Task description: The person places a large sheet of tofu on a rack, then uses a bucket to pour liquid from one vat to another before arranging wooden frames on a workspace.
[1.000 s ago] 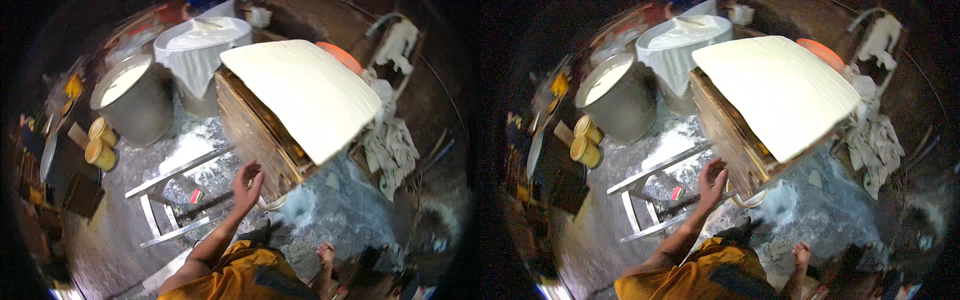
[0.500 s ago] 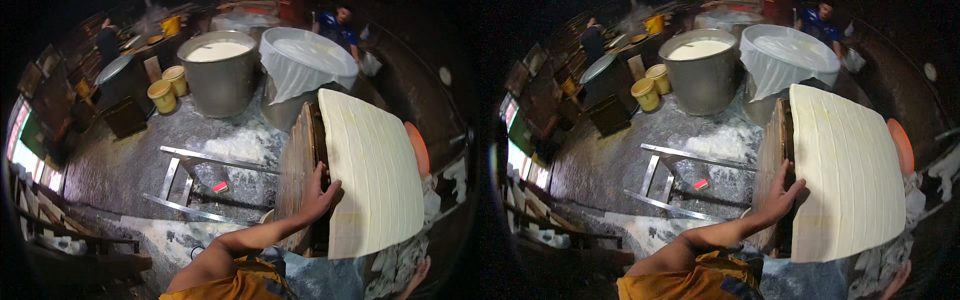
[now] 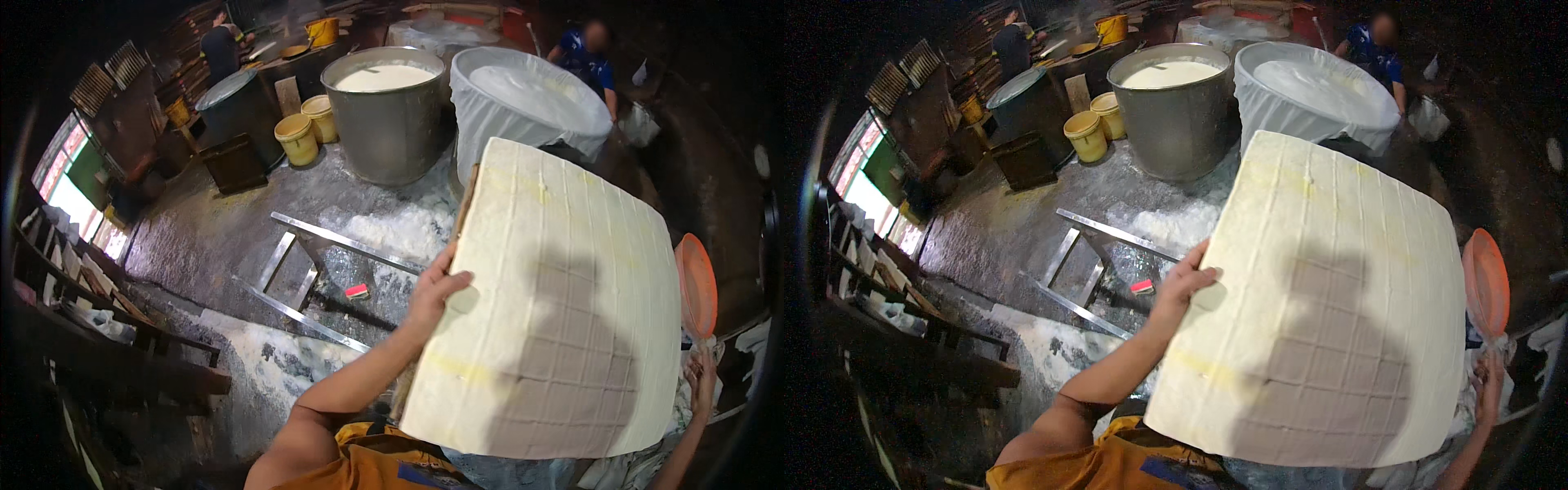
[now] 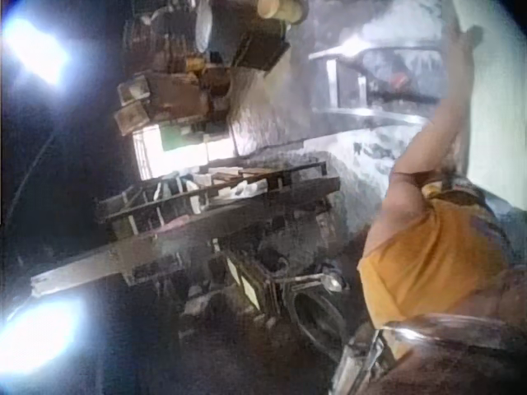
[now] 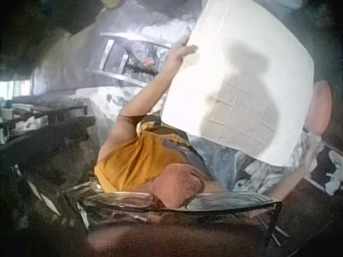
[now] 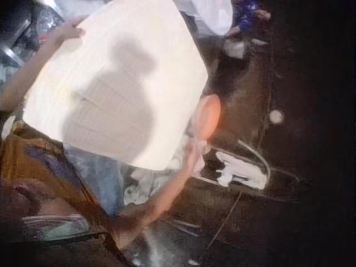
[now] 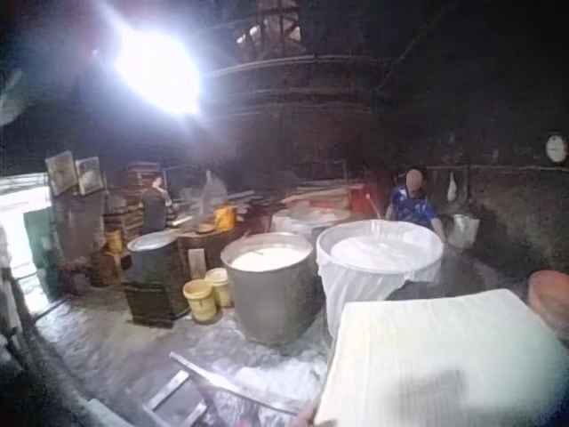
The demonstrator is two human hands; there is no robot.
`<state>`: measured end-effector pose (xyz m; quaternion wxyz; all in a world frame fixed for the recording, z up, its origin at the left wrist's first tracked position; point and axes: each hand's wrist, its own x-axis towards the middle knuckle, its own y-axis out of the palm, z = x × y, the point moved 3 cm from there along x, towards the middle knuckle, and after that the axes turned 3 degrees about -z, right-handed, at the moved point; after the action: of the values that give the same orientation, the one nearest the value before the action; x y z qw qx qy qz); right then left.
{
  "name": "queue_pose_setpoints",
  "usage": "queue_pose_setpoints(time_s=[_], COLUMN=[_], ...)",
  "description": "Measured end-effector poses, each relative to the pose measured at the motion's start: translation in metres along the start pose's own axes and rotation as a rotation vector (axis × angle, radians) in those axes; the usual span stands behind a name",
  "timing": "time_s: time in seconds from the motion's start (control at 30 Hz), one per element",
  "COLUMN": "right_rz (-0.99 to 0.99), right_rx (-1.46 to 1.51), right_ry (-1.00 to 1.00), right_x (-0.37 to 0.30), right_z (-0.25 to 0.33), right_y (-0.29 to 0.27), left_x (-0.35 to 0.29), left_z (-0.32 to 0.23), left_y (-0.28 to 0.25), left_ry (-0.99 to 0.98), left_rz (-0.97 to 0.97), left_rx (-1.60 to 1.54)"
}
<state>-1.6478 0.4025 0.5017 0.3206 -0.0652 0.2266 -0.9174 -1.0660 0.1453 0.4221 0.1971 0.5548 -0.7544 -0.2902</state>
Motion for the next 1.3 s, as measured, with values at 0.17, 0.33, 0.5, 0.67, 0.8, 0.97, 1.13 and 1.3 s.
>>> queue_pose_setpoints(time_s=[0.17,0.33,0.5,0.67,0.8,0.97,1.13,1.3], right_rz=[0.488,0.590,0.685,0.798,0.828,0.720,0.686,0.660], right_rx=[0.517,0.844,0.972,1.045,1.076,0.926,0.764,0.589], right_ry=[0.138,0.280,0.217,0.171,0.135,0.081,0.031,-0.009], right_x=[0.022,-0.006,0.006,0.009,0.017,0.006,0.007,0.013], right_z=[-0.023,-0.012,-0.012,-0.002,-0.003,0.007,0.016,0.038], right_y=[0.046,0.094,0.099,0.125,0.121,0.129,0.136,0.160], left_x=[0.001,-0.003,0.001,0.001,0.014,0.008,-0.001,-0.011], left_z=[-0.005,0.001,0.000,-0.003,-0.002,-0.001,-0.007,-0.009], left_y=[0.012,0.012,0.017,0.010,0.014,0.016,0.011,-0.042], left_ry=[-0.027,-0.074,-0.059,-0.088,-0.055,-0.089,-0.037,0.396], left_rz=[0.057,0.033,-0.004,0.109,0.023,0.126,0.245,-0.009], left_rx=[-0.125,-0.212,-0.159,-0.233,-0.249,-0.248,-0.233,0.526])
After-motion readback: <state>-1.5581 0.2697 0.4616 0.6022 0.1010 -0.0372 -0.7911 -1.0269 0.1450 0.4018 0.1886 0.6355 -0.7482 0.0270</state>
